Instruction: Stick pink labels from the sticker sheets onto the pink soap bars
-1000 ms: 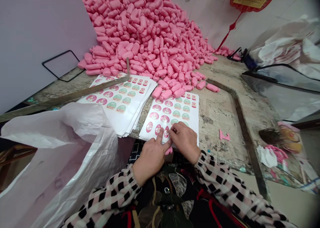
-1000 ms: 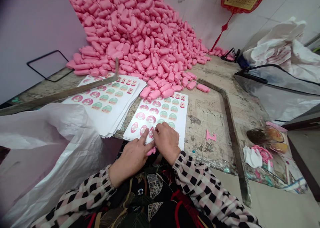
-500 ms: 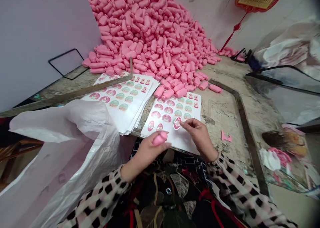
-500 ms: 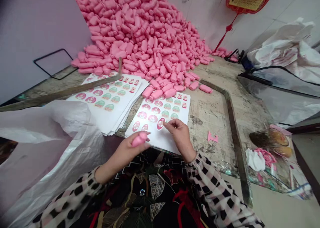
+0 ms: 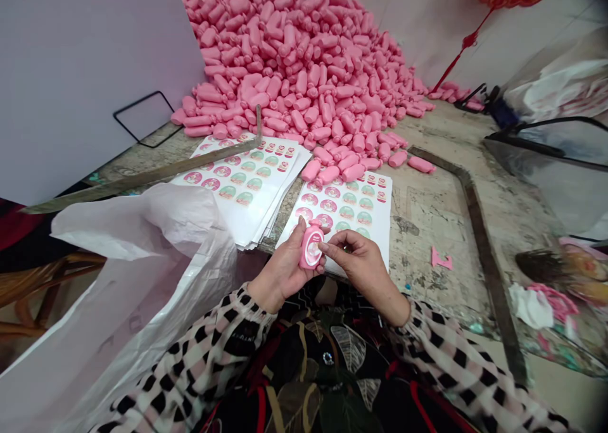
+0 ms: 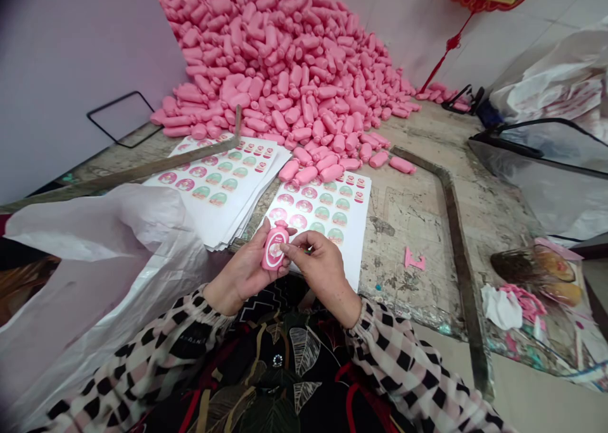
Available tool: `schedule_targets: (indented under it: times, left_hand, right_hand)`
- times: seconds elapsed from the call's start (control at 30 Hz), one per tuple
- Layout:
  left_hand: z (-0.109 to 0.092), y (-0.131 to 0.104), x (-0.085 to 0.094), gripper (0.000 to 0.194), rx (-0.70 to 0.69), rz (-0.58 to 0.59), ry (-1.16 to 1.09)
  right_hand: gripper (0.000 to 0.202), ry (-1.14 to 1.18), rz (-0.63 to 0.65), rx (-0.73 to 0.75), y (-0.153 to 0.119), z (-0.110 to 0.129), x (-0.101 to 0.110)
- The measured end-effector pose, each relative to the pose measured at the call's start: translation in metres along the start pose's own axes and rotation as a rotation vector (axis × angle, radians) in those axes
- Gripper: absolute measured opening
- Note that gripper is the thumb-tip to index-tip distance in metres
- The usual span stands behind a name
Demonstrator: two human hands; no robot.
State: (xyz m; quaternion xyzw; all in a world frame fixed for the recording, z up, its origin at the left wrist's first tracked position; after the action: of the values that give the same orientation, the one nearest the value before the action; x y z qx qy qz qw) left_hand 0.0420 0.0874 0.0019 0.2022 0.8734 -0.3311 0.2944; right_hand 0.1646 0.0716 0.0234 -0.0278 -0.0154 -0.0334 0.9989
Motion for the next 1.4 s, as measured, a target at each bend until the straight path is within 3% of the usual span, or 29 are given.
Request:
schedule_targets:
  times: [0.5,0.7,0.77,0.87,0.97,1.07,1.13,1.27,1.33,1.4]
  left_hand:
    - [0.001,0.001,0.001,0.045,-0.039,-0.071,0.104]
    - [0.002,0.0,0.003,0.059,-0.129,-0.048,0.183]
    - [0.002,0.0,0.004,0.063,-0.125,-0.049,0.196]
    - [0.002,0.0,0.001,0.065,-0.104,-0.047,0.216]
    - [0.003,0.0,-0.006,0.067,-0.106,-0.023,0.257]
    - [0.005,-0.005,-0.014,0.058,-0.154,0.043,0.354]
    - [0.008,-0.01,-0.018,0.054,-0.18,0.092,0.456]
    - [0.011,-0.016,-0.022,0.075,-0.174,0.259,0.79]
    - [0.003,-0.01,-0.023,0.071,-0.234,0.328,1.053]
    - [-0.014,0.006,-0.021,0.051,-0.348,0.28,1.33]
  right_hand:
    - [0.024,-0.175,-0.015,0.065,0.001,-0.004,0.001]
    - [0.026,-0.63,-0.009,0.269,-0.01,0.016,0.006]
    - [0.028,-0.672,-0.064,0.262,-0.007,0.017,0.011]
    - [0.032,-0.339,-0.075,0.058,0.004,0.008,0.015]
    - [0.035,0.19,0.075,-0.217,0.008,-0.003,0.003]
    - [0.032,0.517,0.155,-0.379,0.003,-0.006,-0.006]
    - [0.03,0.604,0.116,-0.426,-0.003,-0.007,-0.005]
    - [0.029,0.653,0.052,-0.452,-0.017,-0.01,0.013]
    - [0.03,0.6,-0.07,-0.375,-0.024,-0.01,0.038]
    - [0.033,0.422,-0.235,-0.258,-0.038,-0.008,0.075]
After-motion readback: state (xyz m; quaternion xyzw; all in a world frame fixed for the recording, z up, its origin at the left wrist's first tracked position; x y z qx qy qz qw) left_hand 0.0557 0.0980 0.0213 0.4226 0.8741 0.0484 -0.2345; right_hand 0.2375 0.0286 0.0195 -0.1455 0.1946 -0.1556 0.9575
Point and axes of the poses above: each hand's wrist, its own y-axis towards the middle knuckle, its own x-axis out of the back of the hand, z = x × y, the point moved 3 cm from there along y, towards the middle knuckle, and after that the axes turned 14 degrees about y, right-handed, at the moved point
